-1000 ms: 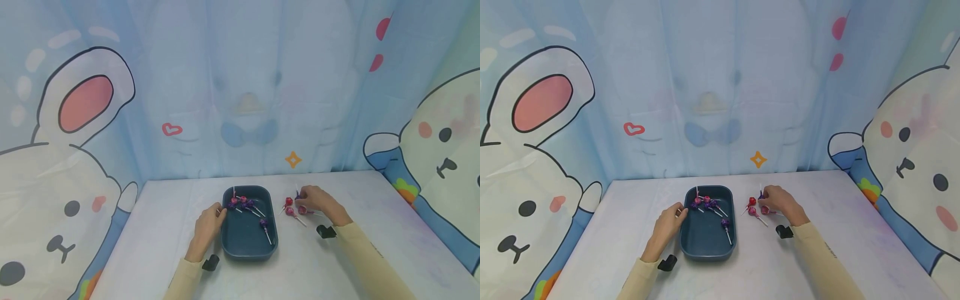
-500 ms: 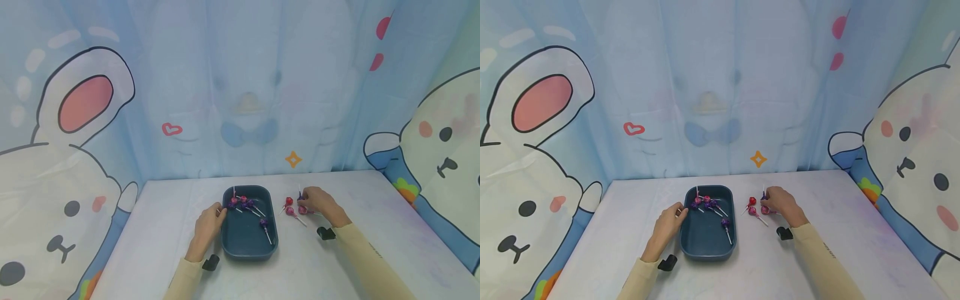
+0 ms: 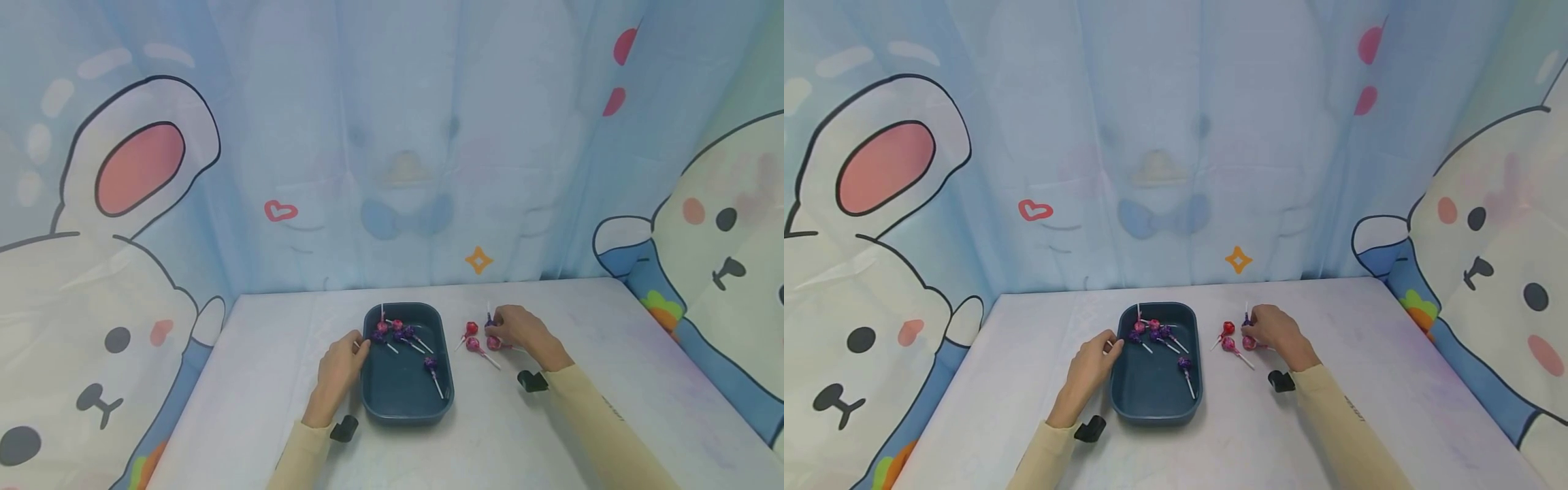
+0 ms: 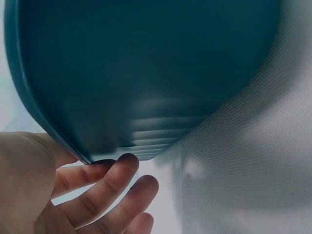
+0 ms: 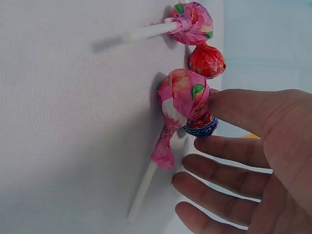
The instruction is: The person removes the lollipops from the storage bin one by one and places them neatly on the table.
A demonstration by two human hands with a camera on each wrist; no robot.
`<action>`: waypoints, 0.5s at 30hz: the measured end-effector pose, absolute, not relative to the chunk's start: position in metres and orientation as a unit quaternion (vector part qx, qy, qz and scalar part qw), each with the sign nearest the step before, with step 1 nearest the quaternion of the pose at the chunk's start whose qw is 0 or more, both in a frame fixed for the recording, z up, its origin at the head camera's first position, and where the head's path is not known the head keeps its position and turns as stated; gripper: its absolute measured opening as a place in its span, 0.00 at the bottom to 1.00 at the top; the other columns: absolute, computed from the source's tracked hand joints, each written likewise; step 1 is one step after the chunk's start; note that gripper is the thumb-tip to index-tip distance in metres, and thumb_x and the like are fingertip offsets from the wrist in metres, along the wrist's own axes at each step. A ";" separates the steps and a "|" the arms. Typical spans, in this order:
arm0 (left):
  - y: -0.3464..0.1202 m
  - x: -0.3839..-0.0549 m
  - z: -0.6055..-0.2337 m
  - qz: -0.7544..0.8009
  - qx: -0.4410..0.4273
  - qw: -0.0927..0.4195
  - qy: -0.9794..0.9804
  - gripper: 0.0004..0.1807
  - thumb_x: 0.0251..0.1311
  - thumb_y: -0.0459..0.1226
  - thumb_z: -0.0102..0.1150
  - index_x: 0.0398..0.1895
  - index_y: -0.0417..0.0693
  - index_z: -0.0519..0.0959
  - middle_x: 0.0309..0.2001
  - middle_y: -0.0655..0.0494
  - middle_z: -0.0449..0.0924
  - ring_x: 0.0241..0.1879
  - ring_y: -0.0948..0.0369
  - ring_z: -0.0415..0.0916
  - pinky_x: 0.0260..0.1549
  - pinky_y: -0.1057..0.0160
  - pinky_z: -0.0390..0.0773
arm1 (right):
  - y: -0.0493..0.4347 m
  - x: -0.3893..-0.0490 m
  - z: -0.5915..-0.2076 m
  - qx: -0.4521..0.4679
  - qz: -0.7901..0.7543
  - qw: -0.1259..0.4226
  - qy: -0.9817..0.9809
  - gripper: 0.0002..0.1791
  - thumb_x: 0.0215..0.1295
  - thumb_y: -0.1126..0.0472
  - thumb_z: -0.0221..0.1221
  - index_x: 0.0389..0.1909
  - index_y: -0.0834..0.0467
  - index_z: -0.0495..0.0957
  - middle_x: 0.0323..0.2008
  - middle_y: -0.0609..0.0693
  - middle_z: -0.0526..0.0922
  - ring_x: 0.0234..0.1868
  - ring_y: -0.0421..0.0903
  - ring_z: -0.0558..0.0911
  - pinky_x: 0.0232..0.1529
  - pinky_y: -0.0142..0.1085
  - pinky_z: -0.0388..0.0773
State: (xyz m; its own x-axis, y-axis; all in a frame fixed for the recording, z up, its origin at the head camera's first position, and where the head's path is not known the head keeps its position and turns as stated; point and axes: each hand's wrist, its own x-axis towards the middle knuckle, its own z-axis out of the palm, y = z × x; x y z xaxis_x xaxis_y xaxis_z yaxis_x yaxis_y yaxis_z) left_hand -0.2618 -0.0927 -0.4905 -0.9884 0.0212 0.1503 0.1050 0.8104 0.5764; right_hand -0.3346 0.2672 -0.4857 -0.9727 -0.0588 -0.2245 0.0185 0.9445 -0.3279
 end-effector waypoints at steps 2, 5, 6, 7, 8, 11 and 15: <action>-0.093 -0.262 -0.490 -0.306 -0.034 0.067 -0.949 0.11 0.63 0.48 0.50 0.31 0.52 0.74 0.25 0.59 0.79 0.19 0.65 0.70 0.19 0.65 0.67 | 0.267 -0.335 -0.485 0.001 -0.169 0.123 0.978 0.24 0.58 0.49 0.60 0.47 0.64 0.73 0.37 0.56 0.78 0.34 0.48 0.74 0.35 0.40 0.74; -0.093 -0.262 -0.490 -0.305 -0.032 0.064 -0.950 0.11 0.63 0.48 0.49 0.31 0.53 0.74 0.26 0.59 0.79 0.20 0.66 0.70 0.19 0.65 0.67 | 0.266 -0.337 -0.484 0.011 -0.168 0.122 0.978 0.30 0.59 0.47 0.59 0.55 0.64 0.68 0.47 0.62 0.76 0.42 0.54 0.75 0.43 0.48 0.74; -0.093 -0.263 -0.490 -0.305 -0.031 0.063 -0.950 0.11 0.63 0.48 0.49 0.31 0.53 0.74 0.26 0.59 0.79 0.20 0.65 0.70 0.19 0.65 0.67 | 0.266 -0.337 -0.483 0.012 -0.166 0.118 0.979 0.32 0.58 0.46 0.59 0.57 0.64 0.66 0.50 0.63 0.74 0.45 0.56 0.75 0.46 0.50 0.73; -0.093 -0.263 -0.490 -0.305 -0.029 0.061 -0.950 0.11 0.63 0.48 0.50 0.31 0.53 0.74 0.26 0.59 0.79 0.20 0.65 0.70 0.20 0.65 0.67 | 0.265 -0.337 -0.482 0.012 -0.167 0.114 0.979 0.34 0.58 0.46 0.59 0.59 0.64 0.65 0.52 0.64 0.73 0.48 0.58 0.74 0.48 0.53 0.72; -0.093 -0.263 -0.490 -0.305 -0.028 0.061 -0.950 0.11 0.63 0.48 0.50 0.31 0.53 0.74 0.25 0.59 0.79 0.20 0.65 0.70 0.20 0.64 0.67 | 0.264 -0.337 -0.481 0.009 -0.168 0.110 0.980 0.36 0.58 0.45 0.59 0.60 0.64 0.63 0.55 0.65 0.71 0.51 0.60 0.72 0.50 0.54 0.70; -0.093 -0.264 -0.491 -0.307 -0.026 0.060 -0.950 0.11 0.63 0.48 0.50 0.30 0.53 0.74 0.25 0.59 0.78 0.20 0.65 0.70 0.20 0.64 0.67 | 0.260 -0.337 -0.476 -0.001 -0.170 0.095 0.981 0.39 0.57 0.44 0.59 0.62 0.64 0.61 0.57 0.66 0.68 0.56 0.62 0.69 0.53 0.56 0.68; -0.093 -0.264 -0.492 -0.305 -0.026 0.058 -0.950 0.11 0.63 0.48 0.50 0.30 0.53 0.74 0.26 0.59 0.79 0.20 0.65 0.70 0.20 0.64 0.67 | 0.254 -0.334 -0.468 -0.015 -0.170 0.083 0.982 0.40 0.57 0.43 0.59 0.63 0.64 0.59 0.58 0.67 0.68 0.57 0.63 0.69 0.53 0.56 0.67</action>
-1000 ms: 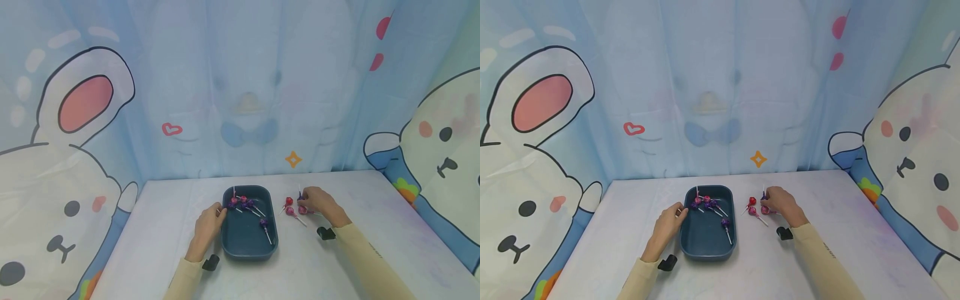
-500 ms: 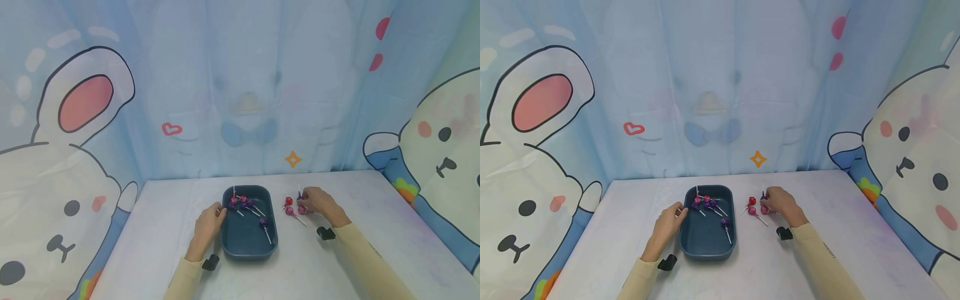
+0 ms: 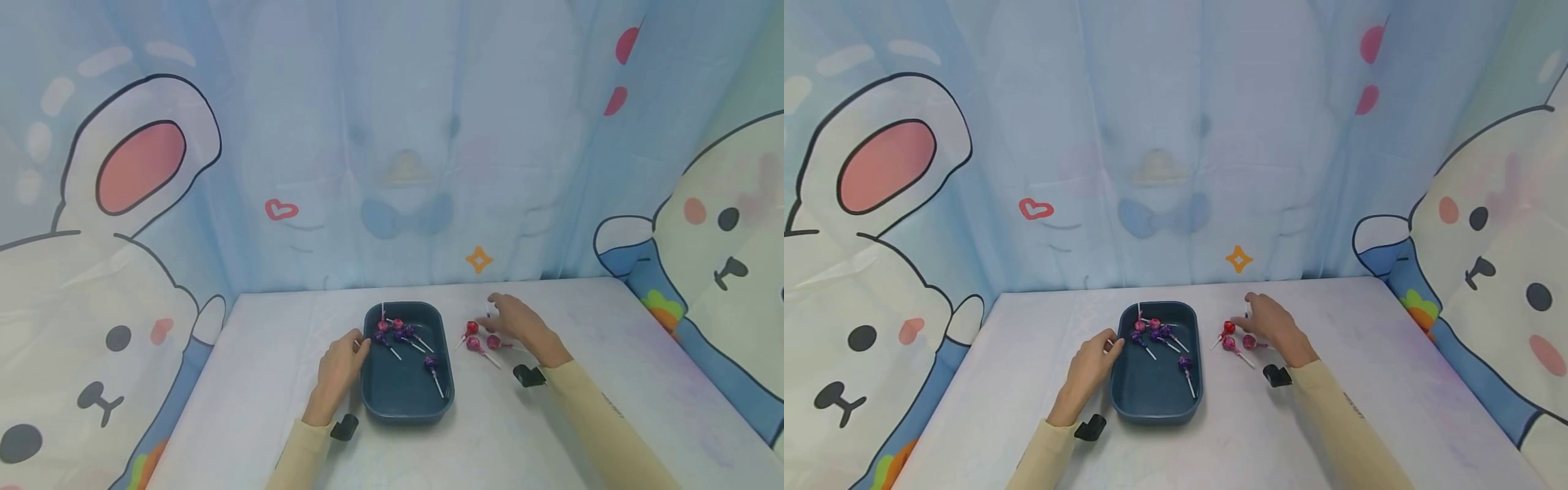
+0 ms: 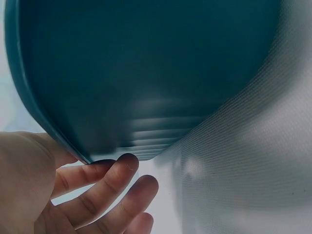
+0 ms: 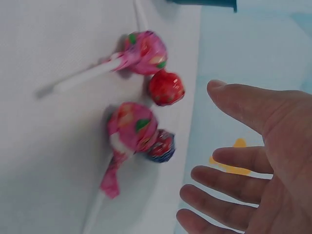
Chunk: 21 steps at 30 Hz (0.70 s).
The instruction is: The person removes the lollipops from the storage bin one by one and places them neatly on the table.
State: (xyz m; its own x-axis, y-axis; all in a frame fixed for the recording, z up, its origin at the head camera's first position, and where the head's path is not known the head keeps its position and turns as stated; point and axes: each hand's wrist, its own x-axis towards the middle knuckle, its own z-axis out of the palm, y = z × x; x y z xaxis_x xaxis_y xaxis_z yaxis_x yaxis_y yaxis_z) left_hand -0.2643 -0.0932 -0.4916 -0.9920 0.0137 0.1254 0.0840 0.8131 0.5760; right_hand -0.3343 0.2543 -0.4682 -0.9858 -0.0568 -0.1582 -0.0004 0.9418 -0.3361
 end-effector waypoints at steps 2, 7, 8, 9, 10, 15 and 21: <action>-0.093 -0.265 -0.492 -0.302 -0.025 0.056 -0.951 0.11 0.63 0.49 0.49 0.30 0.54 0.74 0.26 0.59 0.79 0.21 0.65 0.70 0.20 0.64 0.67 | 0.251 -0.333 -0.465 -0.023 -0.168 0.076 0.983 0.40 0.57 0.43 0.59 0.63 0.64 0.59 0.58 0.67 0.68 0.57 0.62 0.69 0.53 0.56 0.67; -0.093 -0.266 -0.493 -0.304 -0.021 0.055 -0.951 0.11 0.63 0.49 0.50 0.30 0.54 0.73 0.26 0.60 0.79 0.20 0.65 0.70 0.20 0.65 0.67 | 0.239 -0.331 -0.459 -0.037 -0.166 0.059 0.984 0.40 0.57 0.44 0.59 0.63 0.64 0.59 0.57 0.66 0.70 0.56 0.61 0.71 0.53 0.55 0.68; -0.093 -0.266 -0.493 -0.304 -0.020 0.055 -0.951 0.11 0.63 0.49 0.50 0.30 0.54 0.73 0.26 0.60 0.79 0.20 0.65 0.70 0.20 0.65 0.67 | 0.237 -0.331 -0.458 -0.040 -0.165 0.057 0.984 0.40 0.57 0.44 0.60 0.63 0.64 0.59 0.57 0.66 0.70 0.56 0.61 0.71 0.53 0.55 0.68; -0.093 -0.266 -0.494 -0.304 -0.020 0.056 -0.951 0.11 0.62 0.49 0.50 0.30 0.54 0.73 0.25 0.60 0.79 0.20 0.65 0.70 0.20 0.65 0.67 | 0.234 -0.330 -0.457 -0.042 -0.165 0.056 0.984 0.40 0.57 0.44 0.60 0.64 0.63 0.59 0.57 0.66 0.70 0.57 0.61 0.70 0.53 0.55 0.68; -0.093 -0.266 -0.494 -0.303 -0.021 0.056 -0.951 0.11 0.63 0.49 0.50 0.30 0.54 0.73 0.25 0.60 0.78 0.20 0.65 0.70 0.20 0.65 0.67 | 0.231 -0.329 -0.456 -0.046 -0.167 0.053 0.983 0.40 0.56 0.44 0.60 0.64 0.63 0.59 0.57 0.65 0.70 0.57 0.61 0.70 0.54 0.55 0.68; -0.093 -0.267 -0.495 -0.302 -0.025 0.057 -0.951 0.11 0.63 0.49 0.50 0.30 0.54 0.73 0.26 0.59 0.79 0.20 0.65 0.70 0.20 0.65 0.67 | 0.217 -0.327 -0.448 -0.076 -0.171 0.031 0.982 0.39 0.55 0.43 0.61 0.62 0.61 0.62 0.55 0.63 0.72 0.56 0.59 0.72 0.53 0.54 0.69; -0.093 -0.267 -0.494 -0.303 -0.023 0.055 -0.951 0.11 0.63 0.49 0.50 0.30 0.54 0.73 0.27 0.59 0.79 0.21 0.65 0.71 0.20 0.65 0.68 | 0.198 -0.323 -0.439 -0.121 -0.164 0.010 0.979 0.37 0.56 0.44 0.60 0.60 0.62 0.64 0.53 0.62 0.74 0.54 0.57 0.74 0.53 0.52 0.70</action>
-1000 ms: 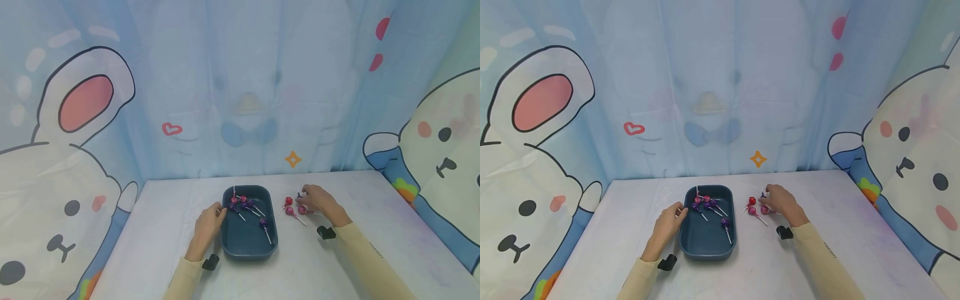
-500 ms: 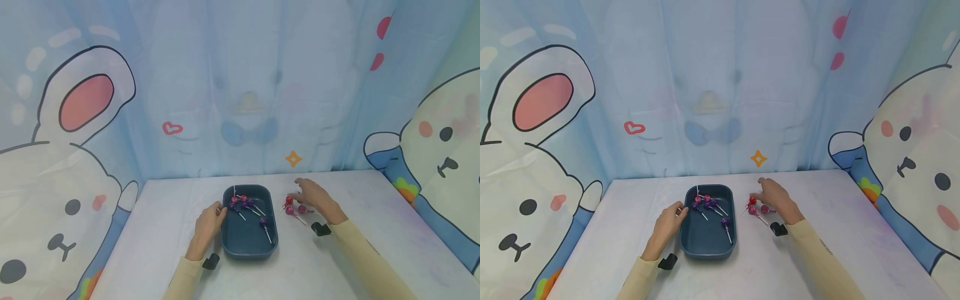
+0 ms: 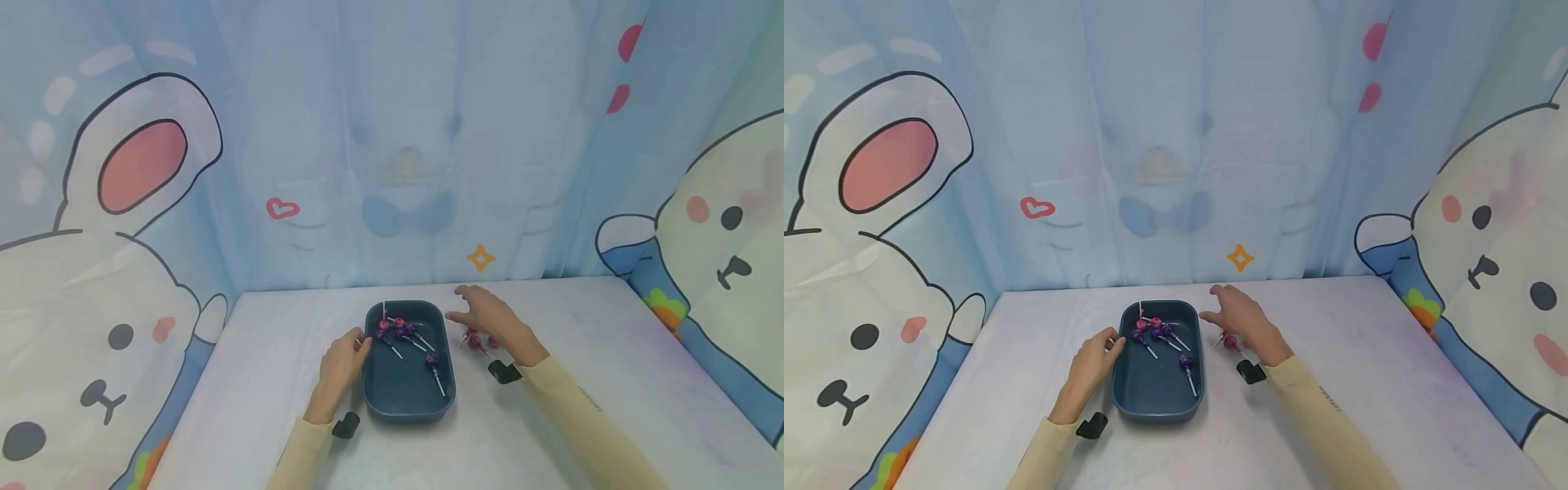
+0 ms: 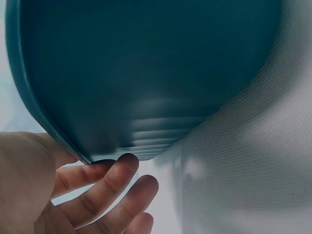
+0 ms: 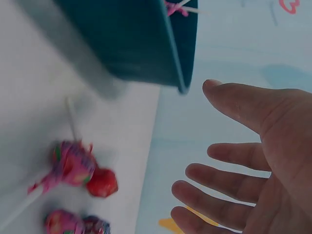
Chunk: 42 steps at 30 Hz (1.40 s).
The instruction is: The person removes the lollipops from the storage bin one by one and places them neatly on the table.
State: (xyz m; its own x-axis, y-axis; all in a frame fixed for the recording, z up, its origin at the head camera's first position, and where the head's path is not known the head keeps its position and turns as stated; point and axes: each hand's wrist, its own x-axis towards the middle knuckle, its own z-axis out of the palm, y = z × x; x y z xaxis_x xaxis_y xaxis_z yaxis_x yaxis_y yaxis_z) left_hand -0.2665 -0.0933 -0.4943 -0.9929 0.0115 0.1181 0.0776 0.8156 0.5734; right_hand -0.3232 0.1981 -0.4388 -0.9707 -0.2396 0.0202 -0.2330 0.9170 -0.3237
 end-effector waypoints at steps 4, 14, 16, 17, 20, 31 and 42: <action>-0.094 -0.267 -0.494 -0.300 -0.022 0.056 -0.952 0.11 0.63 0.49 0.50 0.30 0.54 0.73 0.26 0.59 0.79 0.20 0.65 0.71 0.20 0.65 0.68 | 0.185 -0.320 -0.435 -0.136 -0.171 0.008 0.976 0.36 0.57 0.43 0.60 0.60 0.61 0.65 0.54 0.60 0.74 0.54 0.56 0.74 0.53 0.51 0.70; -0.093 -0.267 -0.494 -0.301 -0.020 0.053 -0.952 0.11 0.63 0.50 0.49 0.31 0.55 0.74 0.25 0.60 0.79 0.19 0.66 0.70 0.20 0.65 0.67 | 0.158 -0.314 -0.431 -0.171 -0.174 -0.004 0.970 0.35 0.57 0.43 0.59 0.61 0.58 0.64 0.54 0.58 0.75 0.54 0.54 0.75 0.51 0.49 0.71; -0.093 -0.267 -0.494 -0.300 -0.020 0.054 -0.952 0.11 0.63 0.50 0.49 0.30 0.55 0.74 0.25 0.60 0.79 0.20 0.66 0.70 0.20 0.65 0.67 | 0.152 -0.313 -0.430 -0.175 -0.177 -0.005 0.969 0.35 0.57 0.43 0.59 0.61 0.58 0.64 0.54 0.58 0.75 0.54 0.53 0.75 0.52 0.49 0.71; -0.093 -0.267 -0.493 -0.300 -0.020 0.055 -0.952 0.11 0.63 0.49 0.50 0.30 0.54 0.74 0.25 0.60 0.79 0.20 0.65 0.70 0.20 0.65 0.67 | 0.149 -0.313 -0.430 -0.178 -0.177 -0.005 0.968 0.35 0.58 0.44 0.59 0.62 0.58 0.64 0.54 0.57 0.75 0.54 0.53 0.75 0.52 0.49 0.71; -0.093 -0.266 -0.493 -0.301 -0.020 0.056 -0.952 0.11 0.63 0.49 0.50 0.30 0.54 0.74 0.26 0.60 0.79 0.20 0.65 0.70 0.19 0.65 0.67 | 0.139 -0.312 -0.429 -0.185 -0.173 -0.001 0.967 0.34 0.58 0.44 0.59 0.61 0.58 0.65 0.54 0.56 0.75 0.54 0.53 0.75 0.52 0.48 0.71; -0.094 -0.266 -0.494 -0.308 -0.024 0.053 -0.950 0.11 0.63 0.49 0.49 0.32 0.54 0.74 0.25 0.60 0.78 0.19 0.66 0.70 0.19 0.65 0.68 | 0.103 -0.306 -0.434 -0.211 -0.125 0.025 0.969 0.32 0.57 0.44 0.60 0.59 0.56 0.68 0.55 0.53 0.75 0.57 0.49 0.74 0.57 0.45 0.69; -0.093 -0.266 -0.491 -0.313 -0.027 0.048 -0.948 0.10 0.63 0.48 0.49 0.32 0.54 0.73 0.25 0.59 0.79 0.19 0.65 0.71 0.19 0.65 0.67 | 0.075 -0.298 -0.440 -0.248 -0.066 0.057 0.965 0.31 0.56 0.46 0.61 0.57 0.57 0.70 0.52 0.53 0.77 0.53 0.48 0.77 0.52 0.44 0.73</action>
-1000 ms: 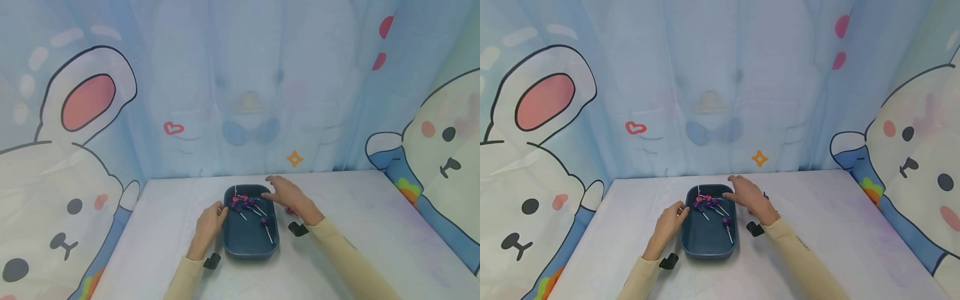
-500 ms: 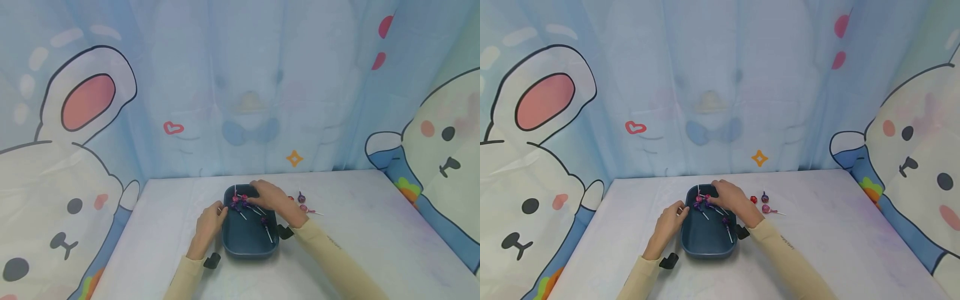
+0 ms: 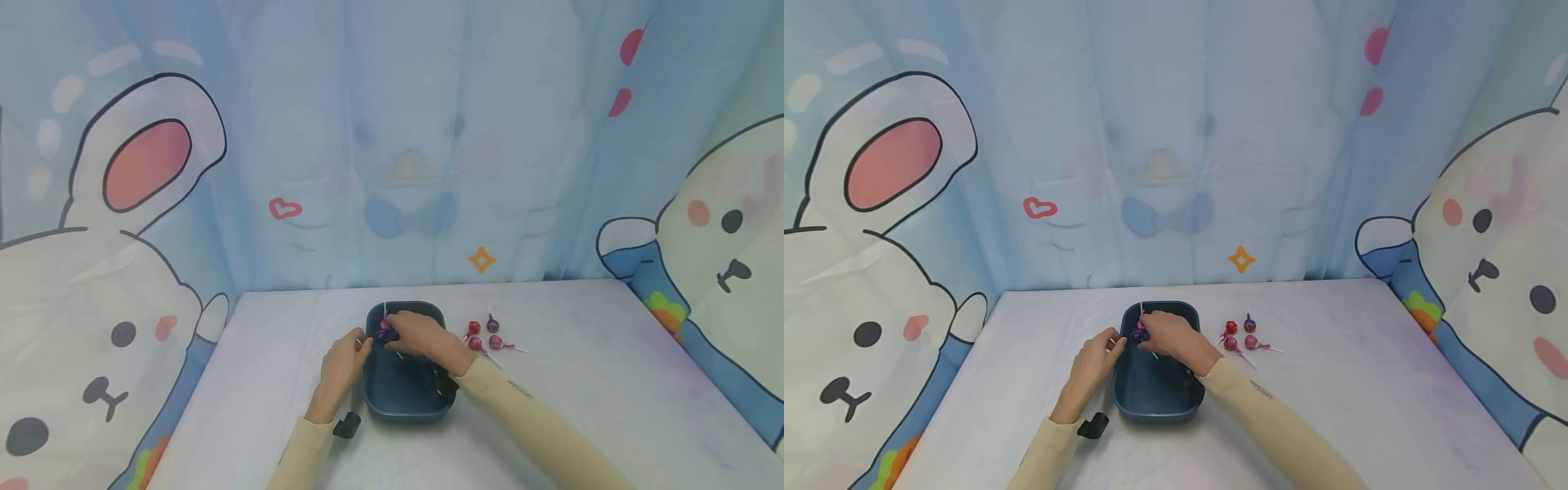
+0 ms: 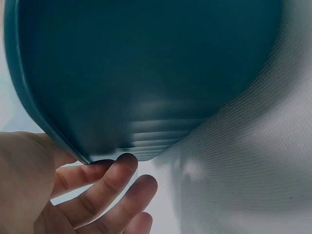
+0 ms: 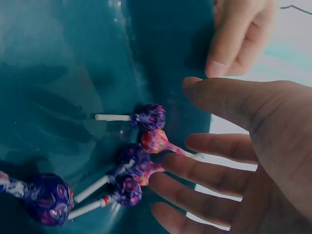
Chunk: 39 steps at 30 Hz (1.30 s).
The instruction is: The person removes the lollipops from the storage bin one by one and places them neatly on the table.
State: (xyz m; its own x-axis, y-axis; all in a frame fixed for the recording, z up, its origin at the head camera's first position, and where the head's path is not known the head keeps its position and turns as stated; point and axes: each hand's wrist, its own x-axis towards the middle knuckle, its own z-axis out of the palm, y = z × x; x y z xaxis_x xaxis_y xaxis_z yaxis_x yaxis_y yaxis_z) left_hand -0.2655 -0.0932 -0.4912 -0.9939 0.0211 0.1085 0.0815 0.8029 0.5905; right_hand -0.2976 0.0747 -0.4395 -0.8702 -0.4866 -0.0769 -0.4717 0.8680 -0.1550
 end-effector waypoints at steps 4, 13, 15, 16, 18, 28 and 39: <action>-0.094 -0.266 -0.490 -0.313 -0.026 0.052 -0.948 0.10 0.63 0.48 0.49 0.31 0.54 0.73 0.25 0.59 0.79 0.19 0.65 0.71 0.19 0.65 0.67 | 0.067 -0.302 -0.445 -0.254 -0.060 0.050 0.964 0.26 0.55 0.48 0.63 0.53 0.57 0.74 0.45 0.51 0.80 0.45 0.46 0.79 0.47 0.41 0.76; -0.094 -0.267 -0.490 -0.316 -0.021 0.051 -0.947 0.11 0.63 0.48 0.50 0.30 0.53 0.73 0.23 0.59 0.78 0.18 0.65 0.70 0.18 0.65 0.67 | 0.053 -0.312 -0.454 -0.260 -0.035 0.046 0.964 0.20 0.56 0.51 0.62 0.47 0.56 0.76 0.39 0.50 0.81 0.37 0.44 0.79 0.40 0.38 0.77; -0.094 -0.267 -0.490 -0.315 -0.021 0.051 -0.948 0.11 0.63 0.48 0.50 0.30 0.53 0.73 0.24 0.59 0.78 0.18 0.65 0.70 0.18 0.65 0.67 | 0.051 -0.314 -0.456 -0.259 -0.030 0.047 0.964 0.18 0.56 0.51 0.62 0.45 0.56 0.76 0.38 0.50 0.81 0.36 0.44 0.79 0.38 0.38 0.77; -0.094 -0.267 -0.490 -0.315 -0.021 0.051 -0.947 0.10 0.63 0.48 0.50 0.30 0.53 0.74 0.24 0.59 0.78 0.19 0.65 0.70 0.18 0.65 0.67 | 0.050 -0.315 -0.458 -0.258 -0.027 0.047 0.965 0.18 0.57 0.51 0.62 0.45 0.56 0.76 0.37 0.50 0.81 0.35 0.43 0.79 0.37 0.38 0.77; -0.093 -0.267 -0.490 -0.311 -0.022 0.052 -0.949 0.10 0.63 0.48 0.50 0.31 0.54 0.74 0.24 0.59 0.78 0.19 0.65 0.70 0.19 0.65 0.67 | 0.048 -0.317 -0.461 -0.255 -0.023 0.043 0.966 0.16 0.57 0.51 0.62 0.42 0.55 0.76 0.35 0.50 0.80 0.33 0.43 0.78 0.35 0.38 0.76; -0.093 -0.268 -0.493 -0.309 -0.022 0.052 -0.949 0.11 0.63 0.49 0.49 0.31 0.54 0.74 0.25 0.60 0.78 0.19 0.65 0.70 0.19 0.65 0.67 | 0.043 -0.321 -0.472 -0.247 -0.004 0.027 0.969 0.10 0.57 0.53 0.62 0.36 0.54 0.77 0.36 0.51 0.83 0.31 0.45 0.79 0.34 0.40 0.77; -0.093 -0.267 -0.492 -0.316 -0.020 0.051 -0.947 0.11 0.63 0.48 0.49 0.30 0.54 0.74 0.23 0.61 0.77 0.18 0.65 0.70 0.18 0.65 0.67 | 0.044 -0.323 -0.478 -0.255 -0.009 0.014 0.967 0.08 0.58 0.53 0.61 0.33 0.54 0.77 0.28 0.49 0.80 0.24 0.42 0.73 0.27 0.38 0.73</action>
